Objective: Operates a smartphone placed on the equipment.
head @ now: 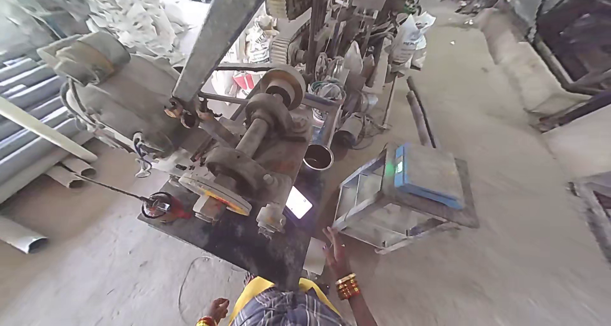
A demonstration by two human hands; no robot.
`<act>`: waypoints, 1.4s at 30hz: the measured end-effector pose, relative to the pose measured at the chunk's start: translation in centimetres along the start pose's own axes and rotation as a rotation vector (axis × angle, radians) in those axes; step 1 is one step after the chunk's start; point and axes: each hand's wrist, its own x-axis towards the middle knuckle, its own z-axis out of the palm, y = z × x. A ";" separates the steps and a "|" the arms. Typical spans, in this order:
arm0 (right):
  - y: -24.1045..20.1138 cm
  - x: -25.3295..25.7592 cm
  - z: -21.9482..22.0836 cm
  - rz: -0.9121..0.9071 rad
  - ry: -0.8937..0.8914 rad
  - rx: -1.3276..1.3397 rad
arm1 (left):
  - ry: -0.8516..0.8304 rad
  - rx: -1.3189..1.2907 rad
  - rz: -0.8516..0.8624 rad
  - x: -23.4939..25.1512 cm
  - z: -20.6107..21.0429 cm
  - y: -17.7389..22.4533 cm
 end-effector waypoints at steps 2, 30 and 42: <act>-0.6 0.1 0.2 0.007 -0.021 -0.003 | -0.001 -0.014 -0.008 -0.5 0.0 0.0; -4.0 7.1 1.6 -0.094 -0.188 -0.087 | 0.089 -0.132 -0.083 -4.7 1.8 -5.7; -4.4 6.6 1.9 -0.043 -0.185 -0.082 | 0.075 -0.059 -0.022 -3.8 0.5 -7.1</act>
